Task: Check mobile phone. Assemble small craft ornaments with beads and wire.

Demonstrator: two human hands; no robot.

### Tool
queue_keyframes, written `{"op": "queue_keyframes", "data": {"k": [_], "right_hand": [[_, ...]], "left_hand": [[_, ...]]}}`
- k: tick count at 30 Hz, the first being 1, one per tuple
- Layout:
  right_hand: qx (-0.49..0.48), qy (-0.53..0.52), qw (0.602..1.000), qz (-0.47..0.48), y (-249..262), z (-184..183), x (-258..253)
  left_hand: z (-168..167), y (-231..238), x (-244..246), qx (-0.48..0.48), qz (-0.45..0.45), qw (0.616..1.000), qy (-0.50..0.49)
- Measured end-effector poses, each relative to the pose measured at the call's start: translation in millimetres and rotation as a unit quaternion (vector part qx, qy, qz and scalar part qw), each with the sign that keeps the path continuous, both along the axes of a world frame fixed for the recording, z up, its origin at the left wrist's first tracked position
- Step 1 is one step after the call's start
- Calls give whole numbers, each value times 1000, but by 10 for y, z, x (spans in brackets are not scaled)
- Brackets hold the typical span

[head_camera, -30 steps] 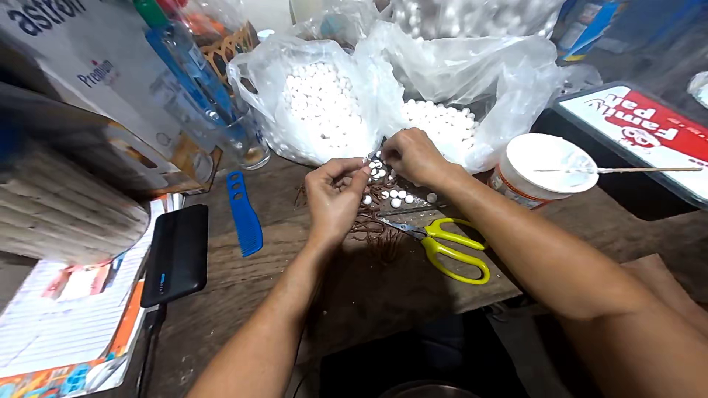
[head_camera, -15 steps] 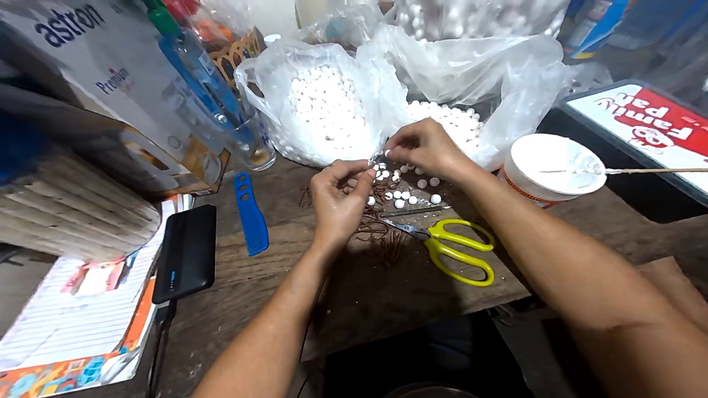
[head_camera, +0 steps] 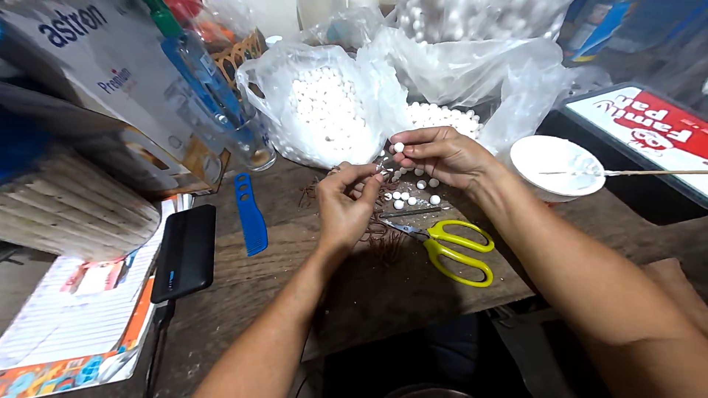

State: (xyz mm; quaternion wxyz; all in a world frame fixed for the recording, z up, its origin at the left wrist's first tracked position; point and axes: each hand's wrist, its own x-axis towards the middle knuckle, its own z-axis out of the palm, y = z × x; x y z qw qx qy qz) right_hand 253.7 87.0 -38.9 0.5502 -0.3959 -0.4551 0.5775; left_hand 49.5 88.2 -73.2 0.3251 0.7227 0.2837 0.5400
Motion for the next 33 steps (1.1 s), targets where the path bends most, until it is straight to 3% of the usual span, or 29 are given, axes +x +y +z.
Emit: {"op": "queue_keyframes", "data": {"k": [10,27,33], "right_hand": [[85,-12,996,21,15,-75,-9],[74,-15,997,1,-27,-47,-48],[111,-17,994,8,-5,-89,-48]], "left_hand": [[-10,-5,14,18,9,1000,-4],[-11,7,14,31,14,999,-6],[-8,2,10,29,17,999,-5]]}}
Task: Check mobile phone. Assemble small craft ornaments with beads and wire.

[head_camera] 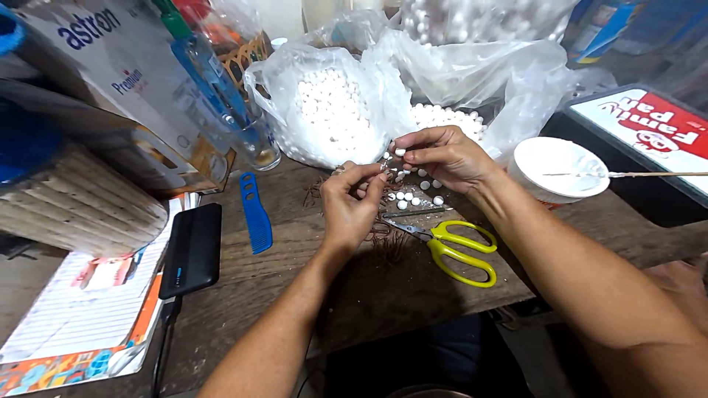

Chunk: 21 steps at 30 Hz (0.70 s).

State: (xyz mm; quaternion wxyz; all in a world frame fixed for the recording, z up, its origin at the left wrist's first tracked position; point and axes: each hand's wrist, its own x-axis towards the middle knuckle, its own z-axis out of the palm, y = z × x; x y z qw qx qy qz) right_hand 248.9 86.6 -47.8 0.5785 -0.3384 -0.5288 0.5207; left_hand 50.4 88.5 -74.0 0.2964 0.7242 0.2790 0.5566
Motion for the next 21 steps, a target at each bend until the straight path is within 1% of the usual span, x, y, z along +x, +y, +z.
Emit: {"op": "queue_keyframes", "data": {"k": [7,13,21], "right_hand": [[-14,-6,1000,-15,-17,21,-14],[-12,6,1000,9,-6,1,-16],[-8,0,1000,-25,-29,14,-64]], "left_hand": [[4,1,3,6,1,1000,2],[5,8,2,10,3,1000,2],[-9,9,3,14,2,1000,3]]}}
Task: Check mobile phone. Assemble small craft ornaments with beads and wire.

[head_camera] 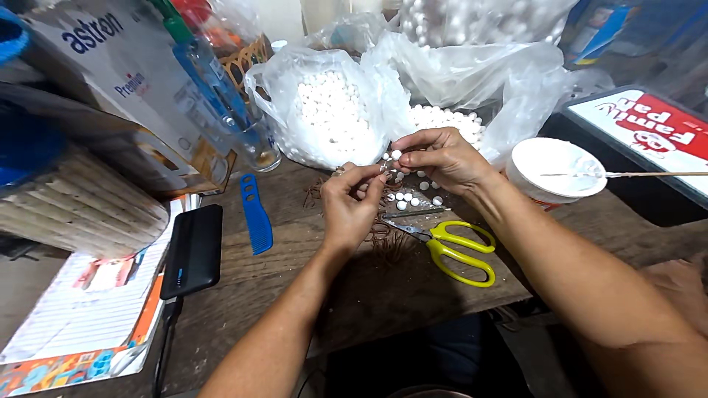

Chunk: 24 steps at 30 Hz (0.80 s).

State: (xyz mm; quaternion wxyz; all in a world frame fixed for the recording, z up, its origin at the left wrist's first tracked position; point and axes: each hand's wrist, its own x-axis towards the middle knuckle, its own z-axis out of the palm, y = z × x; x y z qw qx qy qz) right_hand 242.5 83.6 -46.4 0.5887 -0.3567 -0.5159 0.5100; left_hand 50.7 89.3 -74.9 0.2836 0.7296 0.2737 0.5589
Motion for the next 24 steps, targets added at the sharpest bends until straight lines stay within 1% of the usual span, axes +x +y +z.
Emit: {"op": "queue_keyframes", "data": {"k": [15,20,24], "right_hand": [[25,-28,999,7,-6,-5,-9],[47,-80,996,-10,-14,6,1],[70,-103,992,-19,-16,11,14]], "left_hand": [[-18,6,0,8,6,1000,16],[-20,13,-12,2,22,999,44],[-3,24,-28,-33,-15,999,23]]}}
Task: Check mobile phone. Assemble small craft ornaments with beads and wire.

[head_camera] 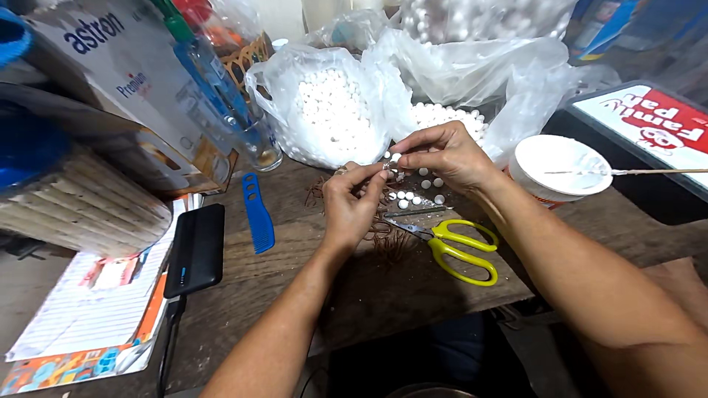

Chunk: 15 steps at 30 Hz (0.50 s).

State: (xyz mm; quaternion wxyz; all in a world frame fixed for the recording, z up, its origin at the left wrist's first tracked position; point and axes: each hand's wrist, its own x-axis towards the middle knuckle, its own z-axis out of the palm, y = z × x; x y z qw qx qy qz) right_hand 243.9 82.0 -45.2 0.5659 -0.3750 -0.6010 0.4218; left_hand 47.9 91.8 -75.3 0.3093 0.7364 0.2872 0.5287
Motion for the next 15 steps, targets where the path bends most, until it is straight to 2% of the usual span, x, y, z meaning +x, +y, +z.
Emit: {"op": "queue_keyframes", "data": {"k": [9,15], "right_hand": [[8,-15,1000,6,-7,-11,-25],[20,-58,998,11,-19,4,-13]], "left_hand": [[16,-21,10,-64,-26,997,-42],[24,-24,5,-54,-10,998,-25]]}}
